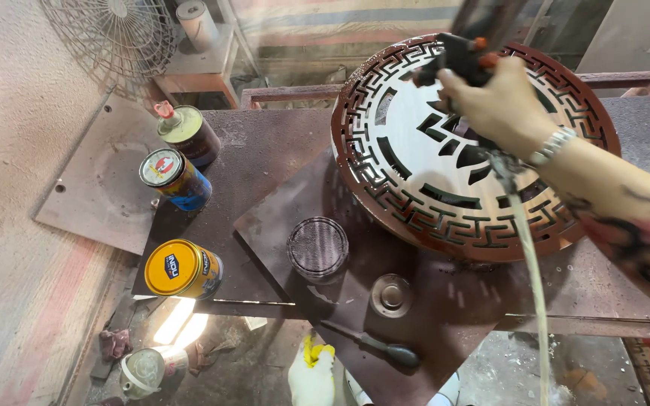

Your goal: Spray painting a decorative wooden lotus cutout.

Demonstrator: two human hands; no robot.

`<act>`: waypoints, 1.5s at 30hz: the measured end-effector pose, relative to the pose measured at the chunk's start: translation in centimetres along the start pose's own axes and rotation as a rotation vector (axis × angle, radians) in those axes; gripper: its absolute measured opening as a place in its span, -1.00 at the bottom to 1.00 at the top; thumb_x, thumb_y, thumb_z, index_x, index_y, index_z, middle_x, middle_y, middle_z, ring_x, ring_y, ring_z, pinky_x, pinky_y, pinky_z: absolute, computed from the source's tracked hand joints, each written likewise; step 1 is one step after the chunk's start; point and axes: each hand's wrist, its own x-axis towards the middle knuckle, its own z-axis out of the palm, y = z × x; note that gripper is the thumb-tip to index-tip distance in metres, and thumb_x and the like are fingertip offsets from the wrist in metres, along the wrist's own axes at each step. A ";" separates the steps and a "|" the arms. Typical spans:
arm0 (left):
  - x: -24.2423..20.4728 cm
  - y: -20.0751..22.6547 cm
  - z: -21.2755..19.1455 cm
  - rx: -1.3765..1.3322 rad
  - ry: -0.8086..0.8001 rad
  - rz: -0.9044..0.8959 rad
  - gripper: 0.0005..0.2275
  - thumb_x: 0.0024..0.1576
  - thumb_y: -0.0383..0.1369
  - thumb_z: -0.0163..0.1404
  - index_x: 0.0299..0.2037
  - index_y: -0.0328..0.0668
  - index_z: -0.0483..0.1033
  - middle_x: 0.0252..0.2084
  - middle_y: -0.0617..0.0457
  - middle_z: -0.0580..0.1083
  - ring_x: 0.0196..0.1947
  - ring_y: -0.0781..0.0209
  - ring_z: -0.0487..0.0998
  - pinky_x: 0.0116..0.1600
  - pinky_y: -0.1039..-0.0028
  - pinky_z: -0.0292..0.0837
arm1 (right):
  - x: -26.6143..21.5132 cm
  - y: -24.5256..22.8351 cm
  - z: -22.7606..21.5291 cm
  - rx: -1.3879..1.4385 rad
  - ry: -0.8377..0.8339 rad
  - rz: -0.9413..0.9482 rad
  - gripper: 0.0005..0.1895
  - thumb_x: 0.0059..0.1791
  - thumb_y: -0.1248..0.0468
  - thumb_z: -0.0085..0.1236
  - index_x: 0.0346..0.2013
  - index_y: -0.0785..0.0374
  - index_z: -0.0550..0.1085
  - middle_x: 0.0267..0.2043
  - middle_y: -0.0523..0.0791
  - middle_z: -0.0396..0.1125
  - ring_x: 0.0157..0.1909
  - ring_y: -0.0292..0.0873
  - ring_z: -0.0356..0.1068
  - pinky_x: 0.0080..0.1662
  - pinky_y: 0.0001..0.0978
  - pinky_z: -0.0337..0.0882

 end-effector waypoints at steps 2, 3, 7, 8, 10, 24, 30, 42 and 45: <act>1.8 -1.4 0.2 -0.059 0.068 0.006 -0.44 0.00 -0.63 0.17 0.29 -0.37 0.43 -0.13 -0.19 0.66 -0.23 0.11 0.63 -0.05 0.45 0.54 | -1.4 0.8 -2.0 -0.031 0.005 -0.116 -0.82 0.18 0.28 0.08 -0.08 0.37 0.52 -0.29 -0.07 0.49 -0.59 -0.29 0.25 -0.60 -0.49 0.16; 1.9 -1.1 -0.1 -0.058 0.069 0.005 -0.44 0.00 -0.63 0.17 0.29 -0.37 0.43 -0.13 -0.19 0.66 -0.23 0.11 0.63 -0.05 0.45 0.54 | -2.9 0.5 -3.2 -0.031 0.004 -0.114 -0.82 0.18 0.28 0.08 -0.08 0.37 0.52 -0.29 -0.07 0.49 -0.59 -0.29 0.25 -0.60 -0.49 0.16; 3.4 -2.3 -1.1 0.100 0.174 0.025 -0.49 0.02 -0.44 0.19 0.24 -0.32 0.49 -0.05 -0.15 0.65 -0.16 0.10 0.66 -0.01 0.41 0.56 | -9.1 1.4 -7.9 0.045 0.064 0.039 -0.74 0.20 0.28 0.07 0.04 0.48 0.46 -0.15 0.04 0.46 -0.21 -0.10 0.49 -0.21 -0.35 0.46; 4.1 -3.4 -1.2 0.032 0.192 0.017 -0.50 0.02 -0.44 0.20 0.23 -0.34 0.50 0.04 -0.20 0.62 -0.13 0.05 0.65 -0.02 0.34 0.57 | -10.6 2.2 -9.1 -0.030 0.157 0.105 -0.70 0.22 0.23 0.12 0.02 0.50 0.53 -0.18 0.02 0.48 -0.29 -0.11 0.43 -0.32 -0.34 0.35; 5.2 -7.1 -1.4 -0.229 0.108 -0.044 -0.51 0.06 -0.52 0.12 0.25 -0.48 0.44 -0.03 -0.35 0.56 -0.27 -0.03 0.55 -0.15 0.28 0.49 | -12.6 9.7 -11.0 -0.012 0.233 0.043 -0.69 0.23 0.29 0.18 0.08 0.58 0.49 -0.11 0.10 0.43 -0.24 -0.06 0.41 -0.28 -0.32 0.37; -5.7 -3.0 -1.0 -0.419 0.086 -0.105 -0.55 0.20 -0.67 -0.08 0.34 -0.34 0.40 0.24 -0.16 0.46 -0.06 0.03 0.43 -0.09 0.25 0.36 | -15.7 6.4 -14.4 0.021 0.069 0.157 -0.76 0.19 0.32 0.18 -0.19 0.54 0.53 -0.45 0.11 0.40 -0.65 -0.06 0.24 -0.67 -0.29 0.17; -3.0 -1.1 -3.0 -0.346 0.154 -0.044 -0.59 0.19 -0.68 -0.04 0.27 -0.43 0.46 0.19 -0.15 0.51 -0.01 0.06 0.47 -0.02 0.34 0.37 | -11.3 2.2 -11.7 0.175 -0.043 0.154 -0.83 0.15 0.42 0.09 -0.19 0.55 0.54 -0.33 0.06 0.49 -0.35 -0.08 0.47 -0.30 -0.40 0.39; 1.8 2.0 -5.2 -0.159 0.183 0.046 -0.61 0.16 -0.67 -0.03 0.23 -0.51 0.47 0.20 -0.17 0.53 0.09 0.10 0.51 0.11 0.44 0.35 | -1.7 0.1 -4.0 -0.059 -0.193 -0.012 -0.77 0.10 0.24 0.22 -0.27 0.41 0.58 -0.46 -0.08 0.51 -0.56 -0.22 0.46 -0.54 -0.49 0.39; 2.0 2.2 -5.5 -0.130 0.171 0.052 -0.60 0.16 -0.67 -0.01 0.24 -0.49 0.47 0.18 -0.18 0.54 0.06 0.11 0.52 0.09 0.44 0.37 | -0.3 0.2 -2.7 0.029 -0.196 -0.017 -0.76 0.12 0.25 0.20 -0.30 0.42 0.55 -0.49 -0.09 0.44 -0.56 -0.24 0.40 -0.50 -0.50 0.36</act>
